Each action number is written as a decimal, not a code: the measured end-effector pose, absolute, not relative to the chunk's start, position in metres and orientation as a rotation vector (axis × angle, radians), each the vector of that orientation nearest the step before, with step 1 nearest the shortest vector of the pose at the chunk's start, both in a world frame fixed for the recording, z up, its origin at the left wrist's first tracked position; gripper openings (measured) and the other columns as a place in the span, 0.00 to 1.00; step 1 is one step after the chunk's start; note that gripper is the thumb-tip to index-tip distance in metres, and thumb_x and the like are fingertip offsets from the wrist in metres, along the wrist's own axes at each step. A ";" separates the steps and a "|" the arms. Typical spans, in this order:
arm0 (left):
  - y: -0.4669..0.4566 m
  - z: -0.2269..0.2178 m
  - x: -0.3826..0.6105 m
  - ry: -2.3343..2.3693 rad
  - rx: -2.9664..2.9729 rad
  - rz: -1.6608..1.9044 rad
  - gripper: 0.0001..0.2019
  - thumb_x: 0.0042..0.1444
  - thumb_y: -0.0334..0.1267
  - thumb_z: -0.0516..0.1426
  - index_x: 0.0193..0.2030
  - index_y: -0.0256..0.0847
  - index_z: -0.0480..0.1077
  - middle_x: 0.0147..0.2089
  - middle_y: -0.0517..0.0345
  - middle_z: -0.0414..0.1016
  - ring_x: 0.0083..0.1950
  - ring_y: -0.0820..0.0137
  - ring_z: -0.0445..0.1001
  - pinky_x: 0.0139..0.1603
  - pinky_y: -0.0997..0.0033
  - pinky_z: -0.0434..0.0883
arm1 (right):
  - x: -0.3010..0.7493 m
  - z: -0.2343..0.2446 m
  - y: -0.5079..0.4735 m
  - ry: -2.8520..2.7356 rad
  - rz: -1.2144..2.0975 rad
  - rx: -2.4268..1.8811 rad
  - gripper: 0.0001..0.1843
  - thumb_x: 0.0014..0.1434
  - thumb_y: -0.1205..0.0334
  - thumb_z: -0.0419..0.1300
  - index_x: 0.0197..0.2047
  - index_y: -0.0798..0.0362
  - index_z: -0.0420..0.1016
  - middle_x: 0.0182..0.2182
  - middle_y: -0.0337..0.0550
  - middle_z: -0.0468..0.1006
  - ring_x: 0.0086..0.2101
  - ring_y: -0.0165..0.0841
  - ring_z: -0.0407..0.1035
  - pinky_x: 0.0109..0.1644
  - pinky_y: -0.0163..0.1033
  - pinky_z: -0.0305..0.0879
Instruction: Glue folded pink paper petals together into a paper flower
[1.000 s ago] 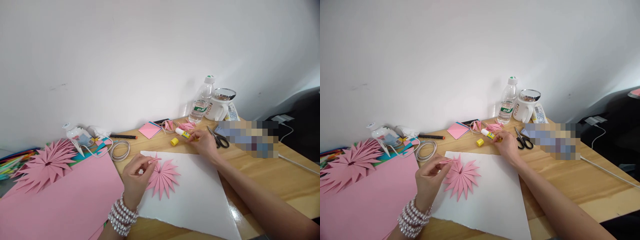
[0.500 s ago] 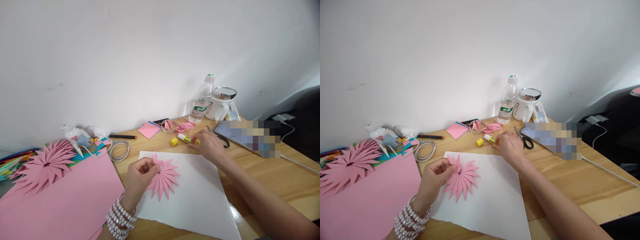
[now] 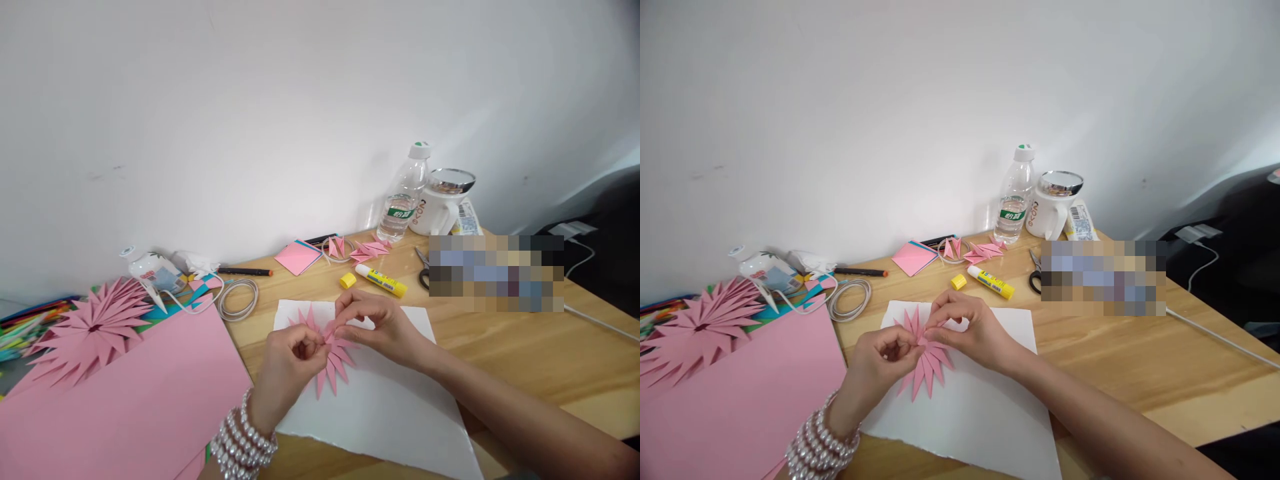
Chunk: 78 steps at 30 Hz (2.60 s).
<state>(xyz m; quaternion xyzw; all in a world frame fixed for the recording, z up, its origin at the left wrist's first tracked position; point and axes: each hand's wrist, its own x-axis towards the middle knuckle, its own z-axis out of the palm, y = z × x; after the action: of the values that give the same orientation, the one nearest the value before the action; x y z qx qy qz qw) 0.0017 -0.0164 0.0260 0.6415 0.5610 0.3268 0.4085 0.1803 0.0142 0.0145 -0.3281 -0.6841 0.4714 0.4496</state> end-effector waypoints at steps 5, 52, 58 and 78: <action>-0.004 0.022 -0.016 1.770 1.629 0.972 0.14 0.47 0.47 0.57 0.35 0.38 0.70 0.25 0.61 0.67 0.26 0.72 0.65 0.26 0.73 0.63 | 0.186 0.011 0.024 -1.273 1.351 -1.016 0.11 0.50 0.54 0.61 0.24 0.53 0.70 0.24 0.37 0.66 0.25 0.27 0.58 0.31 0.36 0.56; -0.002 0.017 -0.008 1.456 0.933 0.915 0.31 0.31 0.35 0.67 0.47 0.37 0.66 0.25 0.63 0.70 0.23 0.77 0.66 0.25 0.76 0.64 | 0.180 -0.005 0.026 -1.265 1.657 -0.971 0.15 0.47 0.51 0.64 0.29 0.54 0.68 0.27 0.40 0.74 0.33 0.34 0.69 0.38 0.39 0.62; -0.002 0.014 -0.010 1.423 0.920 0.854 0.32 0.30 0.35 0.67 0.47 0.34 0.66 0.22 0.62 0.72 0.24 0.76 0.68 0.26 0.77 0.64 | 0.181 -0.007 0.030 -1.131 1.697 -0.911 0.14 0.46 0.53 0.65 0.27 0.54 0.68 0.25 0.39 0.72 0.34 0.34 0.69 0.40 0.39 0.61; 0.002 0.014 -0.019 1.319 0.695 0.938 0.31 0.34 0.36 0.67 0.48 0.34 0.64 0.24 0.64 0.69 0.23 0.77 0.68 0.25 0.77 0.65 | 0.195 -0.001 0.039 -0.926 1.731 -0.848 0.10 0.45 0.59 0.66 0.24 0.53 0.69 0.25 0.41 0.69 0.50 0.41 0.61 0.39 0.41 0.65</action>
<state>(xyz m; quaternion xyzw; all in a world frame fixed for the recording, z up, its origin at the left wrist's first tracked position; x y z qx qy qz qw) -0.0188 0.0018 0.0140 0.3042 0.5773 0.4109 0.6366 0.1947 0.0388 -0.0005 -0.3478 -0.3796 0.7098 0.4807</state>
